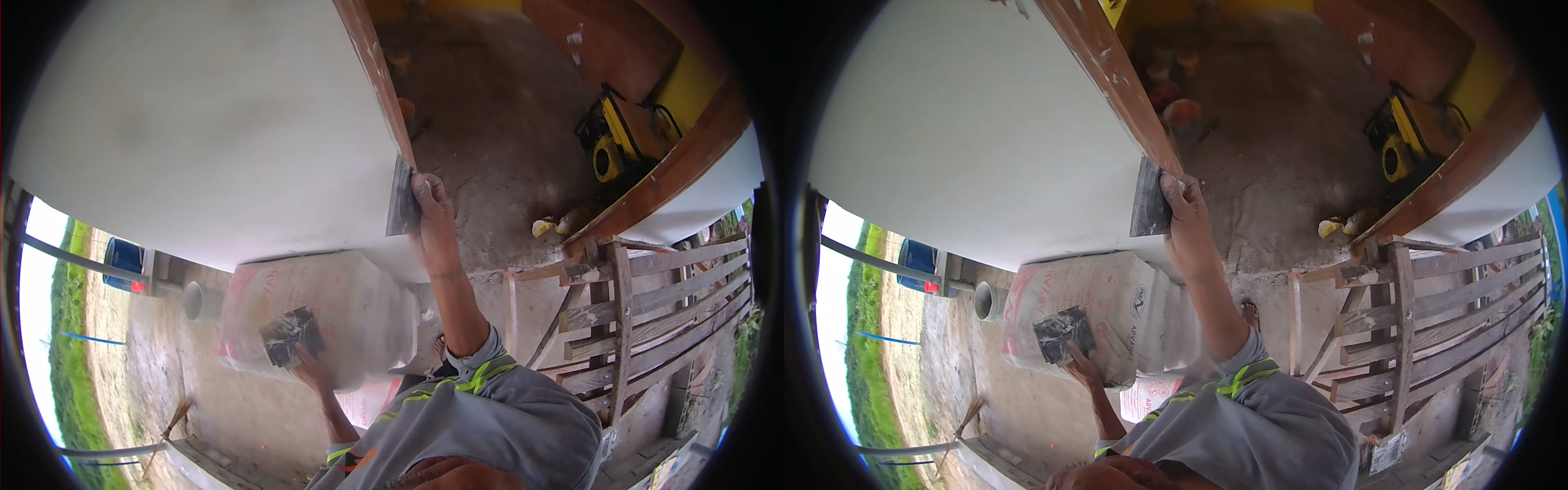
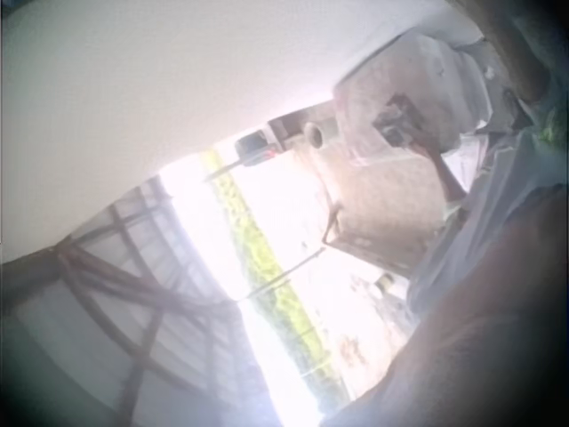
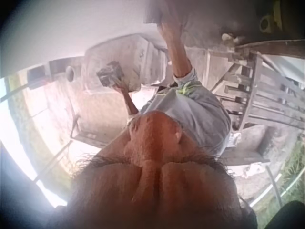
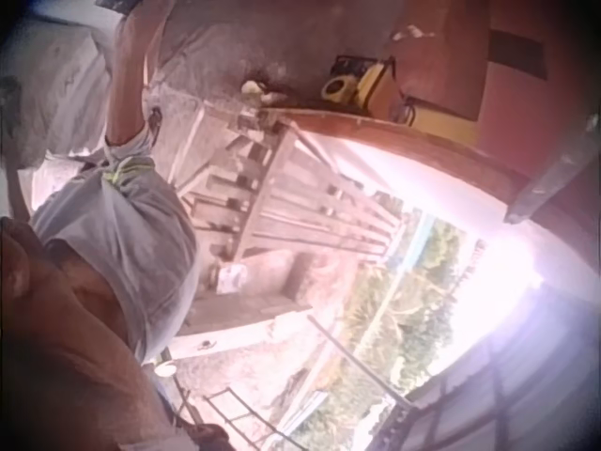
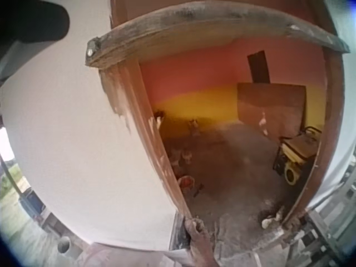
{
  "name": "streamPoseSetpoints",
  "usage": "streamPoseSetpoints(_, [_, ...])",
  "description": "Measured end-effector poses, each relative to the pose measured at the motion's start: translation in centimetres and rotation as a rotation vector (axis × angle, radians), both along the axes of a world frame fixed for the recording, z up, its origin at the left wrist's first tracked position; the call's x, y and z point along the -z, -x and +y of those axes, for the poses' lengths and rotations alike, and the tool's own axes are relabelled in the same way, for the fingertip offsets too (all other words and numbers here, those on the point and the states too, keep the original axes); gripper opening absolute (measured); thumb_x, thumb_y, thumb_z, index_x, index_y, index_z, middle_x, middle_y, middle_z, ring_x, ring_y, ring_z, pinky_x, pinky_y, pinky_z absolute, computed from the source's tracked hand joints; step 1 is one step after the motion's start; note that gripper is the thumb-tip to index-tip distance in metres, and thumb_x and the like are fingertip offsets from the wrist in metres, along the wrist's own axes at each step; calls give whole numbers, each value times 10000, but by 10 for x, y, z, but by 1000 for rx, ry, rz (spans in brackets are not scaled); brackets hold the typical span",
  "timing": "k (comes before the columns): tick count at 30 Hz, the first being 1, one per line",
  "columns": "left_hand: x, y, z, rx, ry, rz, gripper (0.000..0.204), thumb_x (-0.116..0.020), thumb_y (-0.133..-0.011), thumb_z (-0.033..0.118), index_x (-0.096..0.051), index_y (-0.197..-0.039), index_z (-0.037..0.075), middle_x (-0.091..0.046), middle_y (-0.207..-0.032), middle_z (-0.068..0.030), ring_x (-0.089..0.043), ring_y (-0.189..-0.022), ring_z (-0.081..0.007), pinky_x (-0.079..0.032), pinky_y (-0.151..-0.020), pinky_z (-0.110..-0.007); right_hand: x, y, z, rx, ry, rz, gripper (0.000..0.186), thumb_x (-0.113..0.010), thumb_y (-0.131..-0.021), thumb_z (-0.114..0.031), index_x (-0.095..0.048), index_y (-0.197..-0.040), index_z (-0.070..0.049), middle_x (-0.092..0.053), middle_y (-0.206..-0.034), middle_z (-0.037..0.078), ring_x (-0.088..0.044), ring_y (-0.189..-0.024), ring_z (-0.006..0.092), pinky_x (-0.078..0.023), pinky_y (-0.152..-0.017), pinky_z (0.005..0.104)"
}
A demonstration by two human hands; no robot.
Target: The person sands a wall surface with sandpaper and uses a putty knife to scrape the corner of the wall.
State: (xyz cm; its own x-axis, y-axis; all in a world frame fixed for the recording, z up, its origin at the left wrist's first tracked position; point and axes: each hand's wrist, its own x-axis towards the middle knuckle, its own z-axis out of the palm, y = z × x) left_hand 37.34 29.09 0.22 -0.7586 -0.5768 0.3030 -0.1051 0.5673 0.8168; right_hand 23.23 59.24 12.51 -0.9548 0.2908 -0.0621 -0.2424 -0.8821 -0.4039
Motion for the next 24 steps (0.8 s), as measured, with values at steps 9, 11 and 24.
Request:
streamPoseSetpoints(9, [12, 1, -11, 20, -3, 8, 505, -498, -979, 337, -543, -1205, -113, -596, -1187, -265, -574, -1052, -385, -433, -889, -477, -6, 3, 0, 38, -25, 58, 146, -595, -957, -194, -537, -1016, -74, -634, -910, 19, -610, -767, 64, -519, -687, 213])
streamPoseSetpoints(11, [14, -1, -16, 37, -1, -67, 493, -499, -979, 331, -548, -1205, -104, -589, -1196, -266, -563, -1068, -392, -421, -909, -478, -8, 3, -1, 25, -35, 42, 142, -592, -958, -194, -539, -1008, -72, -634, -913, 15, -608, -773, 64, -521, -687, 215])
streamPoseSetpoints(24, [2, 2, -3, 17, 48, 4, 501, -489, -972, 347, -579, -1148, -114, -599, -1178, -269, -561, -1069, -413, -407, -912, -487, -20, -4, -3, 16, -13, -31, 110, -568, -971, -190, -554, -976, -81, -636, -923, 7, -613, -833, 59, -526, -749, 208])
